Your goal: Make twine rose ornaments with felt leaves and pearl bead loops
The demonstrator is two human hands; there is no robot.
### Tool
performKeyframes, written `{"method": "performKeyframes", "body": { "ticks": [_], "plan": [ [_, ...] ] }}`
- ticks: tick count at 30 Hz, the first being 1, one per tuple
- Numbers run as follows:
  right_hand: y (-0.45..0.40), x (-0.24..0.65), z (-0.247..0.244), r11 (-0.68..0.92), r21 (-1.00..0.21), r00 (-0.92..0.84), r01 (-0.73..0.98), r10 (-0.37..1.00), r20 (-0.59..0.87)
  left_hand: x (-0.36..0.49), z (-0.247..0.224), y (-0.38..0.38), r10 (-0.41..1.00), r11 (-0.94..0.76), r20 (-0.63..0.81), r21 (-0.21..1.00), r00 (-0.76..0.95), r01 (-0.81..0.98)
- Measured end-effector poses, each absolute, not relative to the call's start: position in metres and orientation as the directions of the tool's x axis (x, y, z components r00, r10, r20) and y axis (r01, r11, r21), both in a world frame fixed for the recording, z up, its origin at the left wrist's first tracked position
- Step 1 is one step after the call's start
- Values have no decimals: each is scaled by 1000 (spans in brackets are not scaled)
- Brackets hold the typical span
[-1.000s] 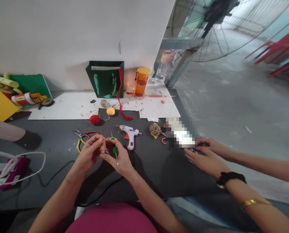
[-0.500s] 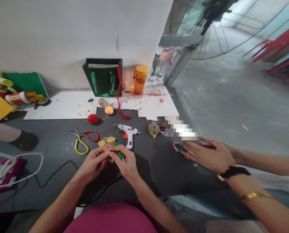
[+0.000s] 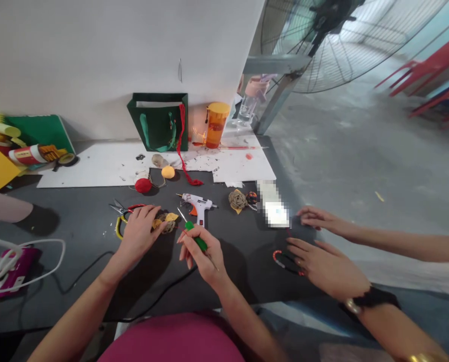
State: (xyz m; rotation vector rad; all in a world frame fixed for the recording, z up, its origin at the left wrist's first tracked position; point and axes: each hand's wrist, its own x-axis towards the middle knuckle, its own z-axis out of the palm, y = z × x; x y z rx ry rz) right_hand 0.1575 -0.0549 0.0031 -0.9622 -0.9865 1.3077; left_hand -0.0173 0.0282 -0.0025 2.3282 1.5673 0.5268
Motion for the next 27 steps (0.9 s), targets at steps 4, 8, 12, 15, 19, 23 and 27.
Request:
{"method": "performKeyframes", "body": {
  "ticks": [4,8,12,15,19,23,27],
  "plan": [
    [-54,161,3,27,-1000,4,-10,1000,27,-14,-11,30,929,-367,110,402,354,839],
    [-53,160,-6,143,-974,33,177,988,151,-10,-5,28,970,-5,-116,867,212,498],
    [-55,157,-18,255,-944,65,209,960,274,-6,-1,28,851,463,-419,883,317,-73],
    [-58,158,-22,302,-929,41,214,947,317,-5,-2,26,820,531,-444,825,362,-192],
    [-63,160,-20,355,-909,-19,221,933,360,-5,-5,23,853,489,-405,841,329,-231],
    [-65,159,-17,395,-889,-82,233,919,386,-6,-7,21,854,473,-388,856,346,-208],
    [-67,157,-16,393,-882,-104,262,920,379,-8,-3,20,851,475,-385,855,356,-209]
  ]
}}
